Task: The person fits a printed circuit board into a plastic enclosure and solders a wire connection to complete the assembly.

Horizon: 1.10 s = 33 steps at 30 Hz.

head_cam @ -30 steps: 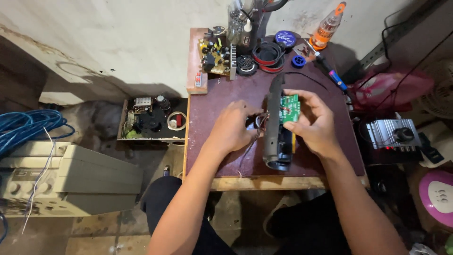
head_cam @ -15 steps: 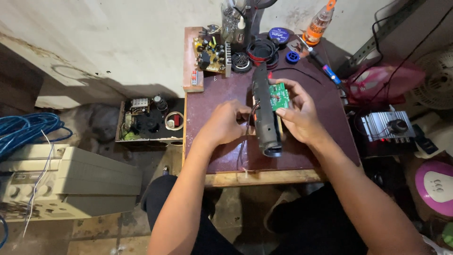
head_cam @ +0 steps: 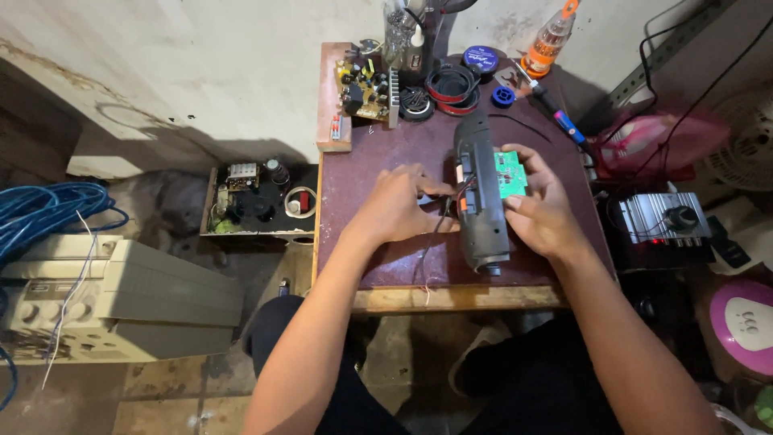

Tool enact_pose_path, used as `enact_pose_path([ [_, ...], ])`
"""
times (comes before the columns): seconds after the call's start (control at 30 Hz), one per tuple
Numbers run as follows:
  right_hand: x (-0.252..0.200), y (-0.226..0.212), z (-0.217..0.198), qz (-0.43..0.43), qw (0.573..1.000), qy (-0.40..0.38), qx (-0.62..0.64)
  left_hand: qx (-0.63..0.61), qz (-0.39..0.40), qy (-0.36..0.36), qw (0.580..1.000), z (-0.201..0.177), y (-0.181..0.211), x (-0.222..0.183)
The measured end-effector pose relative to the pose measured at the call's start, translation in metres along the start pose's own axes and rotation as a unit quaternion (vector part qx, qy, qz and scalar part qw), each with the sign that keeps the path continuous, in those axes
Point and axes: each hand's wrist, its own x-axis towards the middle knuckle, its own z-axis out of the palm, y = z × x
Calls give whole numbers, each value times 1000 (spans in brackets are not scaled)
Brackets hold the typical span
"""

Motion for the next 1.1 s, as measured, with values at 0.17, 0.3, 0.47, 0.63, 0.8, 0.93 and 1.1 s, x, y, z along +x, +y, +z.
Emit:
enact_pose_path([
  [0.17,-5,11,-25,8,1000,3,23,8,-9,-6,1000,1,-3,5],
  [0.3,-5,15,-37,21,999,2,46,2,-19,-11,1000,17,-21,14],
  [0.47,-11,2,-25,35,998,8,46,-6,-34,-34,999,4,-15,14],
  [0.63,-12,-6,4,24,998,9,55,-25,-65,-64,996,-3,-11,13],
  [0.8,-8,7,14,8,997,19,77,-66,-97,-85,989,-16,-6,8],
  [0.93,-3,22,34,21,995,34,88,-47,-121,-100,986,-45,7,-3],
  [1.1,3,46,60,-14,996,68,49,-1,-155,-75,985,-51,-15,-5],
])
